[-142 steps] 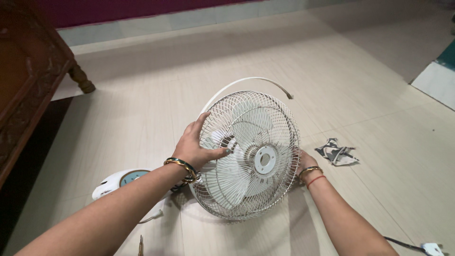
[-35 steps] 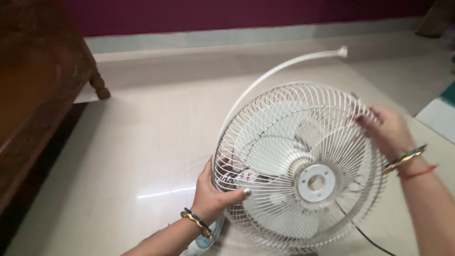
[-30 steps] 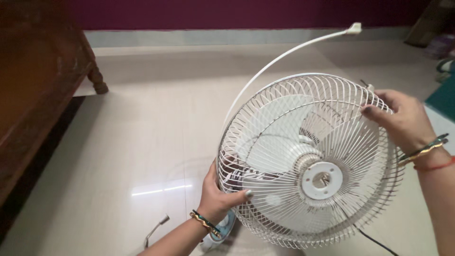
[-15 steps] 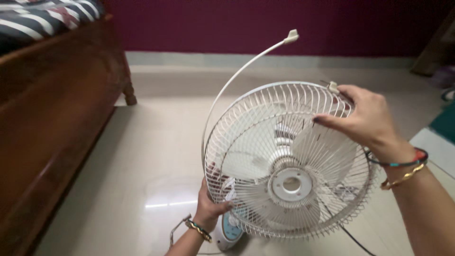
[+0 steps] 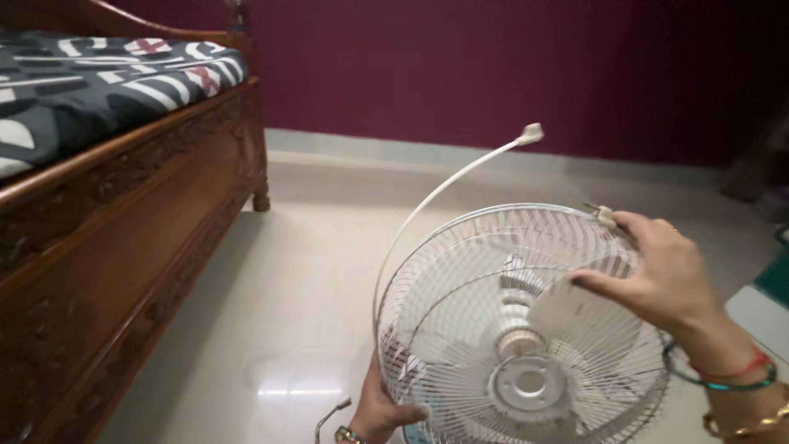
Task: The person removes the front wire cage from a white pedestal fan by hand. They rotate and pull the cage away from the fan head, then set it aside on the floor.
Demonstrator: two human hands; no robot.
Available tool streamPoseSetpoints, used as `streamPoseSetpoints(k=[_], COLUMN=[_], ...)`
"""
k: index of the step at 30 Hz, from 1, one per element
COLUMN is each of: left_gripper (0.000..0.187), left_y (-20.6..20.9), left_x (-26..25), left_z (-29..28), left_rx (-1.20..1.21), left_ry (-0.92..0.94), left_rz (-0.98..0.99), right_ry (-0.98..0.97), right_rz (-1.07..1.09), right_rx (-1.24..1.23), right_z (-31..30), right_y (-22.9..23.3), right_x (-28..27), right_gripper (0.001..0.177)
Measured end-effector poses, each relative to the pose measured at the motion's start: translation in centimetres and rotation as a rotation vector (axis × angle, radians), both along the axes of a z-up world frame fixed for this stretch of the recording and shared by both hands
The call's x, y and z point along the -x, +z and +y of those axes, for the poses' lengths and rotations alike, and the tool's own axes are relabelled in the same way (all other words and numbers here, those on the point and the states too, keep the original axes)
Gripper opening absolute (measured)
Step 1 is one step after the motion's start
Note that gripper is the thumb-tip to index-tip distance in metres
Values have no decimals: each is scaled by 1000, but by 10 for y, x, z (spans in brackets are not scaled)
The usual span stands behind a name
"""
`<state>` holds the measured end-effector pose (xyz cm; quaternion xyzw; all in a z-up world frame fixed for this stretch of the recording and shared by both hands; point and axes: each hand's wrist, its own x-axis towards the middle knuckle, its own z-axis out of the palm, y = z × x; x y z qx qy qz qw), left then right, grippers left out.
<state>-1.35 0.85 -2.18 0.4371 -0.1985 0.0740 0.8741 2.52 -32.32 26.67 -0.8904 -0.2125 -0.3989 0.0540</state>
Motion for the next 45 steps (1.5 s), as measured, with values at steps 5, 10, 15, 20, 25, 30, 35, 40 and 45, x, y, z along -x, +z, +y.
streamPoseSetpoints(k=[5,10,15,20,25,30,35,40,45], left_gripper=[143,146,145,144,144,143,143,143,142], left_y=[-9,5,12,12,18,30,41,54,72], left_x=[2,8,3,7,7,11,17,18,17], left_z=[3,7,8,12,19,28,28,34,43], left_rx=[-46,-20,-49,-84,-119,-172,-241,-300,-426], left_ry=[56,37,53,71,77,116,220,298,327], left_rz=[-26,70,85,99,91,81,46,-71,-263], right_ry=[56,43,13,80,152,136,100,57,108], right_rz=[-56,6,-1,-58,23,16,74,92,26], right_rx=[20,-46,-67,-36,-145,-107,-146,-148,-145], right_z=[10,37,53,61,76,84,80,72,59], right_y=[5,15,21,22,30,35,36,31,25], right_x=[20,43,60,60,61,63,61,61,64], right_gripper=[104,108,107,100,97,97,100,103,107])
